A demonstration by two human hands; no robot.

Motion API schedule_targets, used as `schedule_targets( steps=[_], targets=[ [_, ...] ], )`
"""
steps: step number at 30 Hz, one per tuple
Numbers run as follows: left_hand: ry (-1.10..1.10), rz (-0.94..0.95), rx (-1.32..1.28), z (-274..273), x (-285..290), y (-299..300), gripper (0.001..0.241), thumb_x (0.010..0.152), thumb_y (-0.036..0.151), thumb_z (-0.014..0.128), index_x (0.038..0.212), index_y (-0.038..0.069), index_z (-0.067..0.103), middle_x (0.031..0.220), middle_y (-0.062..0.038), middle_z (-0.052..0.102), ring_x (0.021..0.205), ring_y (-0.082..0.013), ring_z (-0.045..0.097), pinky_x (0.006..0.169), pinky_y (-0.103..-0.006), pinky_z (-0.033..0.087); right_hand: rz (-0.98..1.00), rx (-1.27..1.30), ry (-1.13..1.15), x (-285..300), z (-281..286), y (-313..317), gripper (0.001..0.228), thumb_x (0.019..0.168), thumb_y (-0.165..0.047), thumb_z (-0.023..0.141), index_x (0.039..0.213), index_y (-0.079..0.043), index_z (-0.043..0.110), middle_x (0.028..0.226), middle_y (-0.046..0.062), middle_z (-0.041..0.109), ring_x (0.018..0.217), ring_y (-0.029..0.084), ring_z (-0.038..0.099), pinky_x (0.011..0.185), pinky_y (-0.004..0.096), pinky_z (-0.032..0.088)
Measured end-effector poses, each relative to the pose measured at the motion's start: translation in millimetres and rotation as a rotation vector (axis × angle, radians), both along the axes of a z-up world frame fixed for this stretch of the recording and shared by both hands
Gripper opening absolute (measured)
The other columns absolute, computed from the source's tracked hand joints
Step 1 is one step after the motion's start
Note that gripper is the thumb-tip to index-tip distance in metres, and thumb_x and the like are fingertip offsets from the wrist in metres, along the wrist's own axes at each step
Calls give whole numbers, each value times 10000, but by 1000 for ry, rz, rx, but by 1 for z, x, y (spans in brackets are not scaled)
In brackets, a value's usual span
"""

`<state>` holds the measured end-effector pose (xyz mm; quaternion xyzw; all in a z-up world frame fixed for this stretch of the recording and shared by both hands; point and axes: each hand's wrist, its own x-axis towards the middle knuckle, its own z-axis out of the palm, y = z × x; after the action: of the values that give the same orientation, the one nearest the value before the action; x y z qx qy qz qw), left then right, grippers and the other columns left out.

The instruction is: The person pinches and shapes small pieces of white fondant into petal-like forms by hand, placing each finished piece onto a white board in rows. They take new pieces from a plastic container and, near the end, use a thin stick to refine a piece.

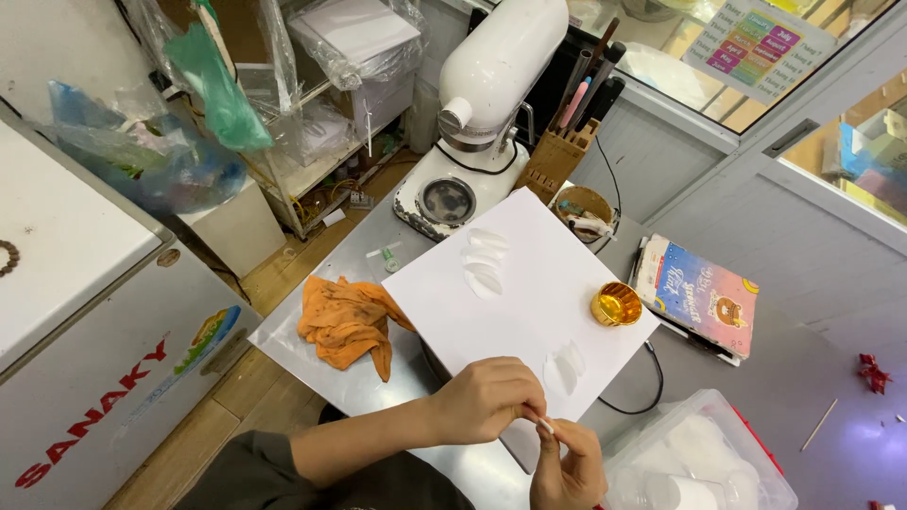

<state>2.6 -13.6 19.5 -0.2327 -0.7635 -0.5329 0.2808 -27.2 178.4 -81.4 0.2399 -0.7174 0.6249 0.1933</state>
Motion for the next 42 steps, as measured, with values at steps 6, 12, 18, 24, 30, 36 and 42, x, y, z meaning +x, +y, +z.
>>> schedule_targets(
  steps=[6, 12, 18, 24, 30, 36, 42],
  targets=[
    [-50, 31, 19, -23, 6, -11, 160, 852, -102, 652, 914, 44, 633, 896, -64, 675, 860, -257, 645, 787, -350, 531, -2, 96, 26, 6, 3, -17, 138, 845, 77, 755, 950, 5, 701, 924, 126, 741, 837, 161, 707, 796, 271, 558],
    [-192, -10, 173, -9, 14, -48, 111, 861, -23, 765, 934, 26, 697, 910, -63, 697, 832, -207, 669, 728, -325, 538, 50, -118, -203, 5, -20, -45, 113, 899, 88, 680, 998, 34, 679, 954, 162, 740, 883, 195, 730, 848, 315, 592],
    [-291, 27, 247, -47, 10, -102, 132, 888, -17, 734, 992, 54, 776, 944, -49, 740, 886, -175, 738, 791, -287, 589, 95, -246, -435, 1, -35, -99, 101, 906, 59, 667, 1001, 44, 637, 901, 175, 746, 832, 213, 741, 797, 337, 606],
    [-457, 66, 92, -21, 2, -168, 422, 806, 145, 815, 1209, 79, 713, 1288, -92, 603, 1109, -220, 642, 890, -348, 521, -58, -141, -639, -36, 39, -156, 209, 908, -29, 714, 1040, -4, 555, 820, 153, 699, 715, 199, 707, 705, 321, 579],
    [-511, -34, -8, -33, -1, -197, 334, 885, 225, 769, 1191, 98, 728, 1286, -45, 645, 1198, -232, 632, 978, -357, 506, -318, 89, -691, -64, 63, -181, 225, 965, -167, 686, 940, 34, 589, 732, 120, 695, 611, 172, 680, 573, 305, 566],
    [-556, -75, -102, -27, -2, -200, 279, 904, 239, 744, 1147, 103, 727, 1239, -38, 658, 1124, -231, 651, 916, -360, 520, -390, 129, -781, -54, 61, -166, 425, 1070, -326, 542, 835, 18, 629, 645, 112, 643, 494, 160, 576, 469, 303, 454],
    [-321, -239, -218, -39, -7, -168, 224, 894, 245, 758, 1032, 72, 726, 1019, -52, 719, 982, -260, 672, 869, -390, 522, -559, 34, -587, 4, 46, -89, 350, 1026, -267, 594, 807, 3, 633, 666, 82, 672, 501, 136, 579, 476, 280, 446]
  ],
)
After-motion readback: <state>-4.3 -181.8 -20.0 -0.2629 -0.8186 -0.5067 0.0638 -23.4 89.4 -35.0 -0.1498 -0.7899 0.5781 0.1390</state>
